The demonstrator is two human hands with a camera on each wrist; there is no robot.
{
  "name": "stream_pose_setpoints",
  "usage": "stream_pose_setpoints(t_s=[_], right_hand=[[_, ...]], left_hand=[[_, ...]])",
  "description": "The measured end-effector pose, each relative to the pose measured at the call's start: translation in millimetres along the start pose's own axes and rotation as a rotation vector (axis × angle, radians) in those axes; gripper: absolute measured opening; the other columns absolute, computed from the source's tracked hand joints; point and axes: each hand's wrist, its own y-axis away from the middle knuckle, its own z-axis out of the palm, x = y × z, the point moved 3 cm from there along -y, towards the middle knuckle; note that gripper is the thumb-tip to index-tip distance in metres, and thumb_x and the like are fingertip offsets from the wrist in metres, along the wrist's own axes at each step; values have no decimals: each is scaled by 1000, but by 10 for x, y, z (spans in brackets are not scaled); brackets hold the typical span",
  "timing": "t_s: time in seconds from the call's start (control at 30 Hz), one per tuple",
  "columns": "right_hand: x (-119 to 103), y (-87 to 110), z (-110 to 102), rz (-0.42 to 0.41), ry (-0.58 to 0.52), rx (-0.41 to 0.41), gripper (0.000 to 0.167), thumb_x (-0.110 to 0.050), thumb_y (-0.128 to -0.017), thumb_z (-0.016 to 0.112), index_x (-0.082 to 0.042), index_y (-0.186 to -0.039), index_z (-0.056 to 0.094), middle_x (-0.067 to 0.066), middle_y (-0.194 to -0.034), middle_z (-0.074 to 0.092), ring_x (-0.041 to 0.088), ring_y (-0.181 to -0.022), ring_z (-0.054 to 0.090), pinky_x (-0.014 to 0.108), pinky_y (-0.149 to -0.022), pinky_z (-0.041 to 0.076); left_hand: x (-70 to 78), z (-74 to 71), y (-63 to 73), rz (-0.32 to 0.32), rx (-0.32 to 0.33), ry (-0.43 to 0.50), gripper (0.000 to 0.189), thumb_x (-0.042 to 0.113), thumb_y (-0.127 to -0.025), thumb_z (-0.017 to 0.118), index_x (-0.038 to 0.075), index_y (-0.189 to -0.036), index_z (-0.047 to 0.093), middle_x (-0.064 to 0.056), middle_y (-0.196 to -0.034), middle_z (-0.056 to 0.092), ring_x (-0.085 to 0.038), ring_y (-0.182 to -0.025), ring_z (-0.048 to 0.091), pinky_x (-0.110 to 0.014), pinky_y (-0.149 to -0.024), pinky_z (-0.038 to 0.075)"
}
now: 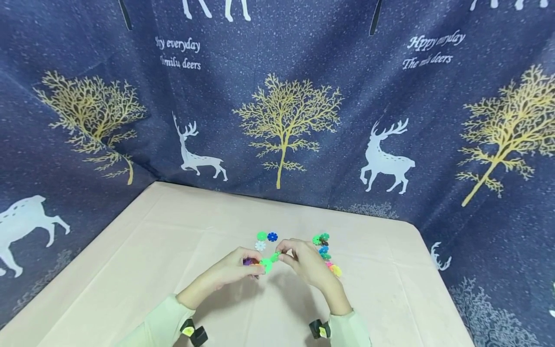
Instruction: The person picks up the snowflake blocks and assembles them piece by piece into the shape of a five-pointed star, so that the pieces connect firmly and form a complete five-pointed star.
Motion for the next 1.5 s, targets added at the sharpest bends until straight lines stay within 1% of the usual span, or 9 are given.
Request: stream_pose_setpoints(t_s=[0.13, 0.43, 0.67, 0.93, 1.07, 1.17, 1.23, 1.33, 1.5], right_hand=[[-4, 1, 1, -7, -3, -4, 7, -13, -94, 70, -20, -95, 70, -11, -89, 68, 3, -65, 49, 23, -60, 46], [32, 20, 35, 4, 7, -31, 9, -13, -93, 71, -21, -97, 70, -4, -93, 70, 4, -67, 51, 24, -62, 46], [97, 50, 92, 39, -6, -93, 7, -14, -93, 70, -20, -98, 70, -6, -92, 70, 3, -65, 51, 24, -61, 47], [195, 38, 210, 94, -30, -147, 4, -15, -95, 68, -17, -96, 71, -10, -87, 66, 10, -63, 55, 25, -60, 48], [233, 54, 217, 108, -18, -138, 5, -12, -95, 68, -12, -98, 71, -6, -89, 67, 11, -63, 55, 25, -58, 47], [281, 88, 182, 114, 11, -112, 7, -8, -94, 68, -9, -100, 71, -2, -90, 68, 7, -64, 54, 24, -60, 47], [323, 121, 139, 132, 46, -86, 8, -6, -92, 69, -9, -99, 71, 0, -90, 69, 4, -65, 53, 25, -63, 47], [398, 184, 61, 212, 99, -52, 10, -6, -90, 72, -10, -99, 72, -3, -90, 69, 4, -65, 53, 28, -67, 49], [521, 315, -51, 356, 186, -14, 15, -9, -87, 77, -13, -100, 72, -3, -96, 69, 16, -81, 64, 41, -78, 53]], left_hand=[[-10, 13, -2, -8, -12, 34, 13, 12, -90, 72, 0, -91, 69, 0, -84, 64, -12, -73, 62, -30, -72, 55], [-29, 6, 7, -13, -8, 23, 14, 14, -90, 72, 1, -90, 70, 1, -82, 64, -12, -73, 61, -28, -69, 54], [-58, -8, 12, -22, -8, -21, 15, 17, -90, 71, 3, -86, 69, 3, -77, 62, -10, -69, 56, -22, -61, 44], [-125, 21, 27, -23, -66, 12, 15, 15, -90, 71, 1, -93, 70, 1, -81, 65, -12, -73, 63, -25, -68, 52], [-147, 30, 36, -32, -70, 3, 13, 15, -90, 72, 2, -94, 71, 1, -82, 64, -13, -73, 63, -24, -67, 51], [-157, 34, 41, -36, -71, 2, 12, 14, -89, 72, 3, -93, 71, 1, -82, 63, -13, -73, 62, -23, -67, 50], [-162, 35, 46, -36, -76, 2, 11, 14, -88, 72, 4, -93, 70, 1, -82, 62, -12, -73, 61, -23, -67, 50], [-168, 35, 55, -34, -84, -5, 11, 15, -88, 73, 5, -93, 69, 2, -81, 60, -12, -73, 61, -24, -69, 50], [-183, 38, 64, -16, -96, -51, 11, 19, -87, 74, 10, -91, 68, 3, -80, 59, -13, -74, 59, -27, -71, 46]])
